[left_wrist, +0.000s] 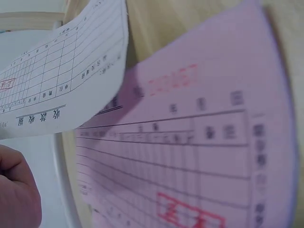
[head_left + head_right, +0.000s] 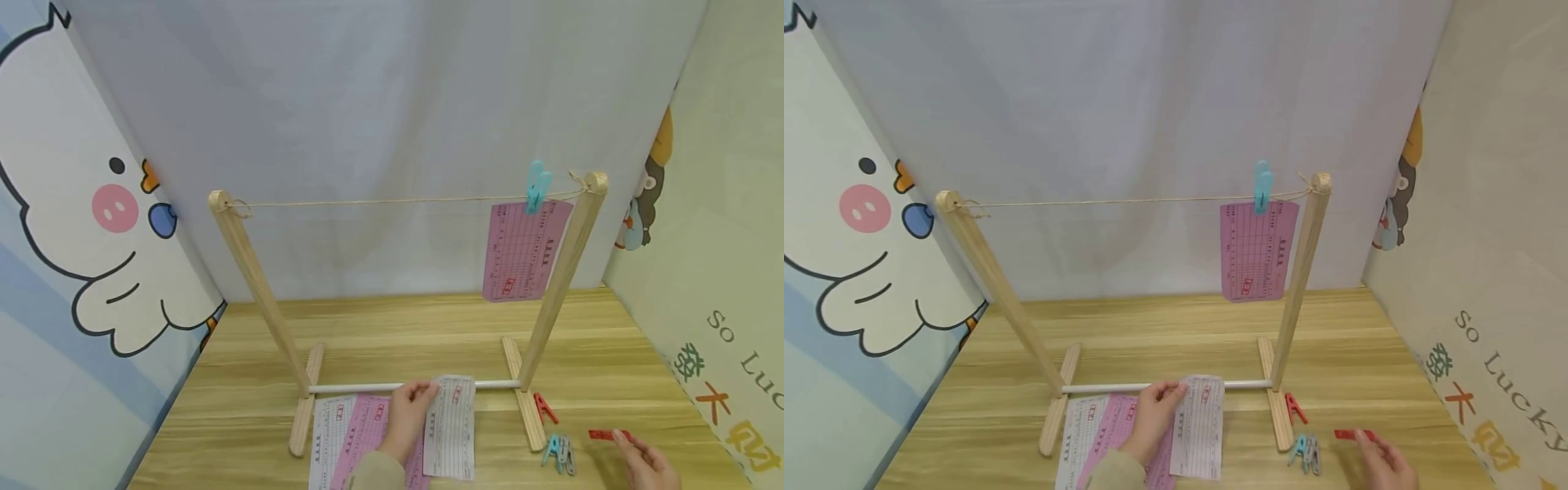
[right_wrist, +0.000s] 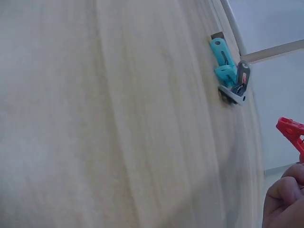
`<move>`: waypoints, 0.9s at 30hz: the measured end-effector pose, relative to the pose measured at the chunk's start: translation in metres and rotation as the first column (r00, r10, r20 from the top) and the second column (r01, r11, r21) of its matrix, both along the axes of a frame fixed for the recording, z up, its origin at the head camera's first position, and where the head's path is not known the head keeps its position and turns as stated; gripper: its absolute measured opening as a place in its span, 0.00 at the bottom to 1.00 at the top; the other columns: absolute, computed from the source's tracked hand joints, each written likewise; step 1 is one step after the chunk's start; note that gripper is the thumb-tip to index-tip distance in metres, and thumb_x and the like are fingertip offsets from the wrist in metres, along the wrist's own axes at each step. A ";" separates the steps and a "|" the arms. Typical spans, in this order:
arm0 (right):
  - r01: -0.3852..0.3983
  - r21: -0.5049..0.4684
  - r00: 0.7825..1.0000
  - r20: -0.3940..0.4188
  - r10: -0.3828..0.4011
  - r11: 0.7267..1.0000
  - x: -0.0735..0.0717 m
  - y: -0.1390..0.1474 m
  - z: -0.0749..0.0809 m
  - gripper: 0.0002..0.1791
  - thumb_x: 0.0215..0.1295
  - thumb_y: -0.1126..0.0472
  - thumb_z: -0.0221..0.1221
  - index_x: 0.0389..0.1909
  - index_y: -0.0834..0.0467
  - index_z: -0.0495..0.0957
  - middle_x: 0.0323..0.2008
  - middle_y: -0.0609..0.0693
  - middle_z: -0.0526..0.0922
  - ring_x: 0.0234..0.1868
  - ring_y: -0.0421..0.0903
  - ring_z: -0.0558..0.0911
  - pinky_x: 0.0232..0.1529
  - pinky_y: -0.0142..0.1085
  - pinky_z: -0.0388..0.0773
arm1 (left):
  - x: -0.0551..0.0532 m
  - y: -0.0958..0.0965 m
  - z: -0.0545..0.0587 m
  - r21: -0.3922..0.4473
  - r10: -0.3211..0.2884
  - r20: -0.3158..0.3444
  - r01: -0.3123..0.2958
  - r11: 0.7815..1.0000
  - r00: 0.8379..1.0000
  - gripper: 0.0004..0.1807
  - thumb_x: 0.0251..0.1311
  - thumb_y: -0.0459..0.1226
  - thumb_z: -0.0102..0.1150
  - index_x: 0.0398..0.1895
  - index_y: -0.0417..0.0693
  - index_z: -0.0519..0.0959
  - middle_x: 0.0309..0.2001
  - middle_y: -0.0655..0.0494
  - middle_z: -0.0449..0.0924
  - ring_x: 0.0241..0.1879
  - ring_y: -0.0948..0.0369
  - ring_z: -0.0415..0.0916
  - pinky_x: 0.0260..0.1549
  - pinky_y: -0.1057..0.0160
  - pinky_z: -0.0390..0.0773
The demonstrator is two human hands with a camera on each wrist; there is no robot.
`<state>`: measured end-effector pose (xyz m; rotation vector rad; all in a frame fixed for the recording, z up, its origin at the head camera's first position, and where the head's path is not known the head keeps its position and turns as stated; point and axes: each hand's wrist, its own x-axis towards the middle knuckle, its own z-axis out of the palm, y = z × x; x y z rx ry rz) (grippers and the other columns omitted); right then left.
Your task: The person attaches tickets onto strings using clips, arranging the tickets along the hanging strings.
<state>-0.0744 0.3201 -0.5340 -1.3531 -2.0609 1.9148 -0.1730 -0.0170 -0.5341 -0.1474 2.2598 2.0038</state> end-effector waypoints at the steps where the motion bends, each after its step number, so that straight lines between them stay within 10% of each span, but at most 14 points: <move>1: -0.004 0.007 1.000 -0.006 0.004 1.000 0.000 -0.001 0.004 0.44 0.59 0.34 0.62 0.66 0.60 0.67 0.22 0.30 0.73 0.25 0.34 0.70 0.27 0.30 0.71 | 0.000 0.000 0.003 -0.002 -0.006 -0.013 0.006 1.000 1.000 0.19 0.63 0.47 0.64 0.46 0.40 0.83 0.27 0.59 0.74 0.26 0.66 0.68 0.25 0.74 0.69; 5: -0.027 0.010 1.000 -0.011 0.027 1.000 -0.003 -0.005 0.017 0.38 0.59 0.33 0.61 0.61 0.55 0.71 0.22 0.34 0.71 0.22 0.36 0.67 0.25 0.32 0.69 | -0.003 0.001 0.013 -0.023 -0.010 -0.050 0.009 1.000 0.999 0.17 0.62 0.44 0.64 0.44 0.39 0.84 0.19 0.63 0.61 0.19 0.67 0.56 0.17 0.75 0.58; 22: -0.147 0.051 0.983 -0.102 0.152 0.988 -0.005 -0.008 0.047 0.27 0.64 0.36 0.59 0.53 0.49 0.71 0.17 0.39 0.68 0.18 0.38 0.65 0.23 0.32 0.67 | -0.006 -0.002 0.047 0.003 -0.054 -0.075 0.055 0.998 0.996 0.16 0.62 0.43 0.65 0.44 0.38 0.83 0.21 0.62 0.62 0.21 0.66 0.57 0.19 0.75 0.59; 27: -0.171 0.087 0.977 -0.113 0.180 0.981 -0.007 -0.010 0.055 0.37 0.65 0.37 0.59 0.66 0.55 0.67 0.22 0.36 0.70 0.21 0.36 0.67 0.24 0.31 0.68 | -0.009 -0.001 0.053 0.005 -0.053 -0.110 0.054 0.999 0.993 0.15 0.62 0.41 0.66 0.42 0.36 0.84 0.19 0.62 0.62 0.20 0.66 0.56 0.19 0.74 0.58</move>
